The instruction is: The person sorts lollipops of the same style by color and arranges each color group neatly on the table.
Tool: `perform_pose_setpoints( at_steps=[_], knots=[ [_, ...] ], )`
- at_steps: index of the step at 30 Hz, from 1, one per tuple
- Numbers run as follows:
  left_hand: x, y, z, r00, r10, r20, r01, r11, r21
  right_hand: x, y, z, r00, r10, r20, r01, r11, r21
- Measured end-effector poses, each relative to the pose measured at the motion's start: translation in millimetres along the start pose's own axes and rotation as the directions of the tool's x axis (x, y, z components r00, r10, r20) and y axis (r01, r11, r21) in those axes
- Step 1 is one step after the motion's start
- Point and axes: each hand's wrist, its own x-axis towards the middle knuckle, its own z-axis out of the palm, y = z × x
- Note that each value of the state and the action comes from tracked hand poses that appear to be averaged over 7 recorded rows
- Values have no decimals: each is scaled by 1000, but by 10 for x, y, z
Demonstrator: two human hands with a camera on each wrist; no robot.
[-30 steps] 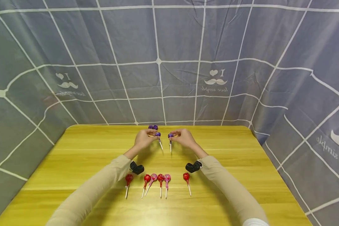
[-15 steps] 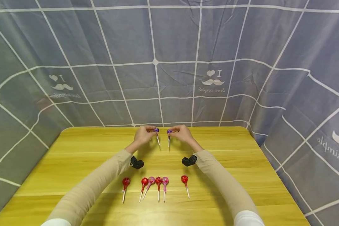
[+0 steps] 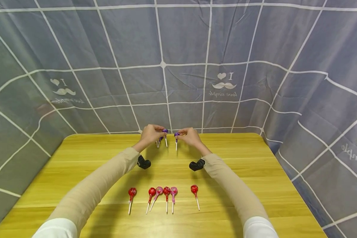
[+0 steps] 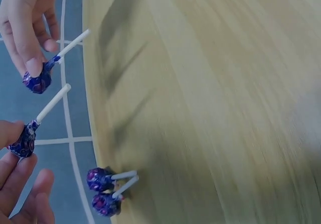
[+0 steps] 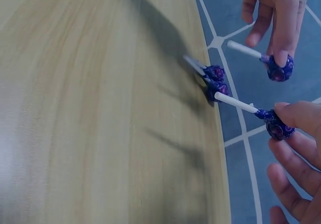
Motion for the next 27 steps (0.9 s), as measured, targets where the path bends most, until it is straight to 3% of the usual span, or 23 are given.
perform_pose_setpoints(
  at_steps=[10,19,27],
  knots=[
    [118,-25,263,1000,-7,5,7,1000,3,129,117,-12,999,24,-45,-23,999,33],
    [185,-67,440,999,-51,-17,51,998,-20,225,201,70,993,113,-39,-111,993,50],
    [208,-62,592,998,0,-59,-2,999,-35,280,255,148,988,147,-42,-144,988,57]
  ],
)
